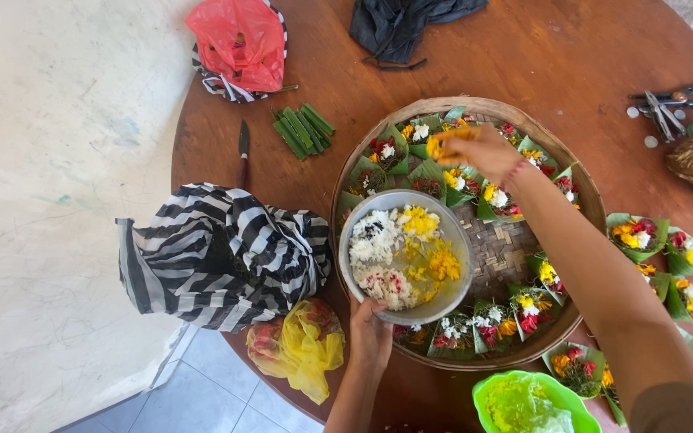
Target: The person places small amounts of yellow and white rice into individual banana leaf cones arranged on a round woven tray. The person uses their right hand to scoop rice from a metal bowl and carefully deposits it into each cone.
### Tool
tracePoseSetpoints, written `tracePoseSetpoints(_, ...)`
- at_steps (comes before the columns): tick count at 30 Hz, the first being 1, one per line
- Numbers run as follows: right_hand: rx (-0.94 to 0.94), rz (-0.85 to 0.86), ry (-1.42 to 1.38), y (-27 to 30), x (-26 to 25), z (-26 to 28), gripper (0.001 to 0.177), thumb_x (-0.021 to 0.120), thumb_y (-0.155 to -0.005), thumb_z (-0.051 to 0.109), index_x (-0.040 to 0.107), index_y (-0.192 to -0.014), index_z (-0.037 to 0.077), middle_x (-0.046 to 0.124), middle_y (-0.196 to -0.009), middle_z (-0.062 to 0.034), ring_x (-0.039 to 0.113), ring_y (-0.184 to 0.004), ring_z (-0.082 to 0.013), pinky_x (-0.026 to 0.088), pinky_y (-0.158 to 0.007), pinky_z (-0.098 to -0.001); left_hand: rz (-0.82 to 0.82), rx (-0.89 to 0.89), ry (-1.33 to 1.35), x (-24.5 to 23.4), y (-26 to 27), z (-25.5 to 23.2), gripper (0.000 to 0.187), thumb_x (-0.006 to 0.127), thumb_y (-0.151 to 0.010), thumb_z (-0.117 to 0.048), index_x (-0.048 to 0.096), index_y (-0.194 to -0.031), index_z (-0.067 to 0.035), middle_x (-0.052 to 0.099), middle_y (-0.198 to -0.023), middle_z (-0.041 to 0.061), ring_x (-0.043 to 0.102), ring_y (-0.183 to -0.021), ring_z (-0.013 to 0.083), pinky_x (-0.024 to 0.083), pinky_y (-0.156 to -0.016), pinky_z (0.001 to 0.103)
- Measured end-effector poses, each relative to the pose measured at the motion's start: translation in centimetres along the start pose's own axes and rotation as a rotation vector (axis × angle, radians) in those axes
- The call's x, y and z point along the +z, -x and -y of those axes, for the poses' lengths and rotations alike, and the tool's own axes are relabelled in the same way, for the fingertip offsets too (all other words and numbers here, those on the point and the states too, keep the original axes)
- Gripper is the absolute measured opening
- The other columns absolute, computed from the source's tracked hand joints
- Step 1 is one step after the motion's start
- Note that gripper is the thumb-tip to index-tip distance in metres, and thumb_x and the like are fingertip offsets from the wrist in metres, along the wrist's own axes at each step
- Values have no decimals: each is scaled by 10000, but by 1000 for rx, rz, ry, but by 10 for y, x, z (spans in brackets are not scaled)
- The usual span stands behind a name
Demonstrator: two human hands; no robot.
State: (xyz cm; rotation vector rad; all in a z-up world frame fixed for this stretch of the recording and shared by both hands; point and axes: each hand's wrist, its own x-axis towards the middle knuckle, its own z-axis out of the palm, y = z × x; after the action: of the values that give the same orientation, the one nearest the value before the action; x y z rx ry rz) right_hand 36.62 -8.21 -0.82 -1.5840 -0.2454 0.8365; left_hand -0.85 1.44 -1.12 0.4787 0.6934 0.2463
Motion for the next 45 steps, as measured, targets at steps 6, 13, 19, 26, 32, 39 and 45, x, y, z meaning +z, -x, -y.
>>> tracePoseSetpoints(6, -490, -190, 1295, -89, -11, -54, 301, 722, -852, 129, 799, -1140, 89, 770, -932, -198, 716, -914, -357, 491, -970, -542, -13, -53, 71, -13, 3, 18, 836, 530, -727, -16, 307, -1525, -123, 571, -1359, 152, 600, -1227, 292, 512, -1054, 453)
tracePoseSetpoints(13, -586, -198, 1398, -99, -14, -75, 112, 681, -921, 119, 760, -969, 55, 730, -1036, -190, 713, -925, -395, 586, -828, -494, 13, -88, 73, -15, 6, 24, 812, 518, -721, -3, 361, -1511, -103, 582, -1388, 134, 600, -1252, 273, 502, -1062, 438)
tracePoseSetpoints(19, -410, -168, 936, -64, -9, -24, 188, 687, -949, 155, 794, -1066, 53, 750, -959, -159, 711, -830, -302, 589, -795, -423, 52, -76, 79, -11, 9, 23, 818, 516, -724, -3, 345, -1513, -129, 580, -1385, 129, 598, -1251, 270, 510, -1060, 437)
tracePoseSetpoints(26, -111, 484, 618, 87, 19, 17, 244, 731, -852, 213, 800, -1002, 32, 815, -881, -71, 717, -737, -134, 601, -685, -320, 60, -44, 81, -21, 13, 27, 799, 534, -758, 1, 333, -1524, -101, 580, -1358, 142, 603, -1224, 276, 512, -1056, 431)
tracePoseSetpoints(32, -391, 385, 1575, 211, 82, -39, 367, 752, -760, 122, 678, -1105, 23, 668, -1066, -137, 669, -1024, -300, 559, -878, -417, 68, -3, 34, -13, 36, 30, 871, 526, -735, 9, 284, -1557, -149, 560, -1397, 115, 600, -1238, 243, 507, -1059, 405)
tracePoseSetpoints(39, -508, 228, 1748, 252, 98, -81, 292, 668, -817, 71, 662, -1106, 32, 661, -1013, -119, 702, -975, -287, 585, -815, -391, 117, 38, 1, -7, 61, 24, 898, 516, -745, 14, 264, -1588, -164, 535, -1437, 133, 582, -1247, 261, 505, -1050, 393)
tracePoseSetpoints(45, -249, 337, 1292, 234, 81, -56, 304, 762, -812, 168, 798, -1113, 150, 761, -996, -118, 703, -971, -316, 540, -842, -431, 74, -23, -34, -20, 66, 26, 896, 520, -733, -14, 265, -1572, -196, 564, -1405, 97, 598, -1225, 239, 522, -1017, 391)
